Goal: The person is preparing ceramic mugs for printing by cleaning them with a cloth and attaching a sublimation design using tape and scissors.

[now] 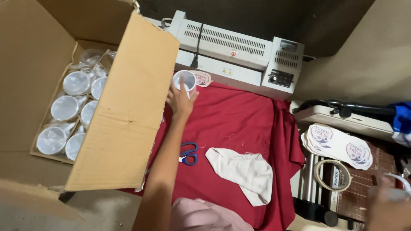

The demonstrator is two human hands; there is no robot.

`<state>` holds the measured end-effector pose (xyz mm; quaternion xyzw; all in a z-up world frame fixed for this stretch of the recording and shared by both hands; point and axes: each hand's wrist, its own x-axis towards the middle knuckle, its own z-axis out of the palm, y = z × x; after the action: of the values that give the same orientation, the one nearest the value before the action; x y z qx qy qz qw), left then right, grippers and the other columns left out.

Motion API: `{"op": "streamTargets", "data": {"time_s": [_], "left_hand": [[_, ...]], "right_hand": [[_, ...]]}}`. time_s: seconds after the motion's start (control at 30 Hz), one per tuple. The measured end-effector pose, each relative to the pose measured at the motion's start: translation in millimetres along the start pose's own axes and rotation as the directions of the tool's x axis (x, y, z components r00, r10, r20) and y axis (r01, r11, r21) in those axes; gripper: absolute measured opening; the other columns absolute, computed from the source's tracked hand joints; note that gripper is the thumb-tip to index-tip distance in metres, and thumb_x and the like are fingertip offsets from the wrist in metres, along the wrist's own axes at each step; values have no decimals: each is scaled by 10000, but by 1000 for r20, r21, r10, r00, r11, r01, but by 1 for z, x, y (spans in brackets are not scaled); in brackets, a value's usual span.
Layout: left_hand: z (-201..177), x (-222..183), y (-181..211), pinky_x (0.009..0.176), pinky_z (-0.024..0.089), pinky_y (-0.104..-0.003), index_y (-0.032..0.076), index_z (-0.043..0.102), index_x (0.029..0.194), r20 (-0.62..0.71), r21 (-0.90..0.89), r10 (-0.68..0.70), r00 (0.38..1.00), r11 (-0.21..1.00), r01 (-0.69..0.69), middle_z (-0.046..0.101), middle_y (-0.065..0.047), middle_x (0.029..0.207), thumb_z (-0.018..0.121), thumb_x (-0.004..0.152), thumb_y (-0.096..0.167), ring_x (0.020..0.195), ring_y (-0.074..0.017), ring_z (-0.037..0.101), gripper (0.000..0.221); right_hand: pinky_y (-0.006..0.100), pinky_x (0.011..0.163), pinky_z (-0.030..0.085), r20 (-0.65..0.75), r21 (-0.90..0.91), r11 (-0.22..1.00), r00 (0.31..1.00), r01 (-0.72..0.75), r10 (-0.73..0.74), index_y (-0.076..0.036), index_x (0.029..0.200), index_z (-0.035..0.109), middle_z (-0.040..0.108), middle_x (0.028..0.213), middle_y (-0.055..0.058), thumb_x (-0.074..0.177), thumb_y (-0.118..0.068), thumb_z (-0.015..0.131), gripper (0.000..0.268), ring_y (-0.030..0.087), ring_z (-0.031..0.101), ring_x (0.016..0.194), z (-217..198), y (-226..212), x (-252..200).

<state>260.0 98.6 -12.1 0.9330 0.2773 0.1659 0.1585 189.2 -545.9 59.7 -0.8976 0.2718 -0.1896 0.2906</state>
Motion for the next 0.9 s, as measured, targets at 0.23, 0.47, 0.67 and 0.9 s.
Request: {"op": "streamTargets", "data": {"time_s": [0.23, 0.47, 0.67, 0.9], "left_hand": [[87, 52, -80, 1065, 524, -446, 2, 656, 1297, 238, -609, -234, 942, 719, 333, 724, -225, 1267, 867, 753, 392, 1202, -346, 700, 701], [159, 78, -121, 1070, 431, -507, -133, 608, 1290, -24, -511, -308, 951, 822, 253, 589, -359, 1318, 735, 830, 210, 1263, -462, 566, 587], [118, 42, -99, 1037, 484, -514, -120, 673, 1174, 90, -355, -298, 950, 882, 310, 666, -359, 1220, 568, 964, 201, 1149, -461, 651, 398], [51, -63, -54, 776, 594, -405, -6, 621, 1240, 692, -704, -126, 711, 100, 703, 689, -174, 1119, 497, 1001, 178, 976, -262, 695, 327]], "right_hand": [[442, 997, 438, 151, 233, 914, 916, 332, -372, 26, 1539, 450, 499, 1401, 266, 932, -243, 857, 778, 402, 524, 1244, 78, -160, -113], [406, 991, 492, 207, 524, 580, 568, 624, -797, -9, 1323, 590, 599, 1266, 194, 872, -195, 785, 525, 338, 584, 1138, 177, -275, -166], [429, 994, 506, 361, 607, 620, 522, 498, -773, -12, 1348, 571, 574, 1310, 216, 852, -296, 807, 618, 342, 584, 1186, 250, -318, -158], [468, 1119, 385, 610, 669, 721, 423, 179, -670, 55, 1522, 298, 425, 1486, 252, 788, -396, 883, 1041, 327, 428, 1376, 313, -280, -123]]}}
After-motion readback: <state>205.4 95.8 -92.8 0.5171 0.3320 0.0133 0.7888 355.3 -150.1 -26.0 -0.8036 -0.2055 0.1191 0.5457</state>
